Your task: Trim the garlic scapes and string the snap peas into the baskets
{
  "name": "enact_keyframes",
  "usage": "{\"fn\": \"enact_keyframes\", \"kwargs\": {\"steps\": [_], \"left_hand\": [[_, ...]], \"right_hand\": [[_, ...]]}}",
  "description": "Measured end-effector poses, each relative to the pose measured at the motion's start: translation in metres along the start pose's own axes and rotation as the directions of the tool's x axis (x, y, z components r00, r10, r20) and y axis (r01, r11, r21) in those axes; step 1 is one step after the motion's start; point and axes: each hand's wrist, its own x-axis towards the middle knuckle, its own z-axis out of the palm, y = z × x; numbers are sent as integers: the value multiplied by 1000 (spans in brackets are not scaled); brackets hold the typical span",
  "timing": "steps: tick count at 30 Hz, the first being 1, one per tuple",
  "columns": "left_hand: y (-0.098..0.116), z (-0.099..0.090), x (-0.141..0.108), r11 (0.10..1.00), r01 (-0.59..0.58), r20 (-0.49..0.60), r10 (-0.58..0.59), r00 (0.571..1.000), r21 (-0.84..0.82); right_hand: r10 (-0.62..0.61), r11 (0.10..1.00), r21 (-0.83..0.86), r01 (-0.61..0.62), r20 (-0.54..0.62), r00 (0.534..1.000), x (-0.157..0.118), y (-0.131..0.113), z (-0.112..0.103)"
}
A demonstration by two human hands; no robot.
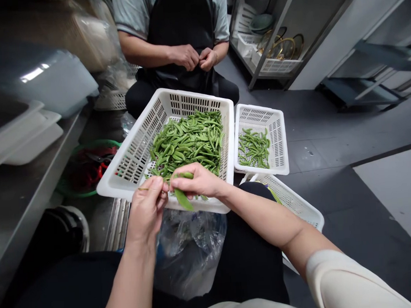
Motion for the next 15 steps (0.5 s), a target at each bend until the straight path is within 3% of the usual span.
{"fn": "enact_keyframes", "kwargs": {"steps": [2,4,5,6,8,9,10,11,13,14,15], "left_hand": [[-3,-1,-6,992,72,40,-68,997,-107],[-10,-6,-15,986,140,186,-121,975,-89],[-16,-10,-20,982,185,284,-170,944,-29],[-24,-14,-25,972,228,375,-234,897,62],[-45,-24,-34,916,261,487,-384,785,304],[-57,-29,-38,870,230,498,-446,744,435],[-70,-33,-41,807,163,481,-486,730,568],[-84,-38,-43,712,72,443,-509,738,698],[-110,-46,-46,459,-83,343,-520,782,885],[-121,-49,-47,352,-112,296,-528,796,929],[-130,-52,-48,268,-122,254,-543,801,956]], "right_hand": [[-89,996,-4,91,-270,959,5,-1,-12],[-106,989,40,144,-490,865,8,-3,-34],[-87,986,74,152,-550,830,9,-5,-47],[-60,985,97,142,-581,812,9,-6,-60],[-2,999,37,26,-547,837,8,-9,-80],[32,994,-76,-80,-497,867,6,-9,-86],[70,947,-251,-200,-446,892,6,-9,-89],[114,828,-465,-315,-410,905,6,-8,-90],[184,428,-782,-453,-415,891,10,-2,-86],[190,249,-842,-479,-442,876,13,2,-83],[190,129,-862,-490,-464,865,16,6,-80]]}}
